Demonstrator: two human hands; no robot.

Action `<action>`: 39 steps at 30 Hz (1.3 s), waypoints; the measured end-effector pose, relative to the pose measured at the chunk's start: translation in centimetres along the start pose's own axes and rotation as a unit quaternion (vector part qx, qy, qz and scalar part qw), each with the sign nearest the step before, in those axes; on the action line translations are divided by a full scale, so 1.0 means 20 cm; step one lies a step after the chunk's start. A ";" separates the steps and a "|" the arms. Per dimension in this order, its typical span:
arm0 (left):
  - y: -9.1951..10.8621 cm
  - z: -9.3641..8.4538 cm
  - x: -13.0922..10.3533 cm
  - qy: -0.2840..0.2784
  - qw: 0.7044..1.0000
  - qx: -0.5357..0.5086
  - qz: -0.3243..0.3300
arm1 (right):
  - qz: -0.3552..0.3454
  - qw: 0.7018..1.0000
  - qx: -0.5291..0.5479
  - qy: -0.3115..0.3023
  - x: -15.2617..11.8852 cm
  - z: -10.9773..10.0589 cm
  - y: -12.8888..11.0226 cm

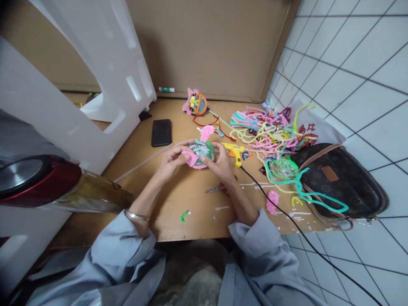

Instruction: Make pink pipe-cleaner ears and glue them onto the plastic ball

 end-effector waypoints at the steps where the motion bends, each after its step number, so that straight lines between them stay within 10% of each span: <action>1: 0.00 0.00 0.00 0.004 1.000 0.002 -0.001 | 0.001 1.000 -0.002 -0.001 0.00 0.00 0.00; 39: -0.04 -0.04 0.00 0.076 0.996 -0.031 -0.029 | 0.014 0.999 -0.033 -0.022 0.00 0.02 0.11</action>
Point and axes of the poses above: each hand's wrist, its own x-axis towards the middle knuckle, its own z-axis out of the palm, y = z × x, the point moved 7 cm from there along x, towards the middle knuckle, and after that the axes turned 1 degree about x, right-handed, at the moved point
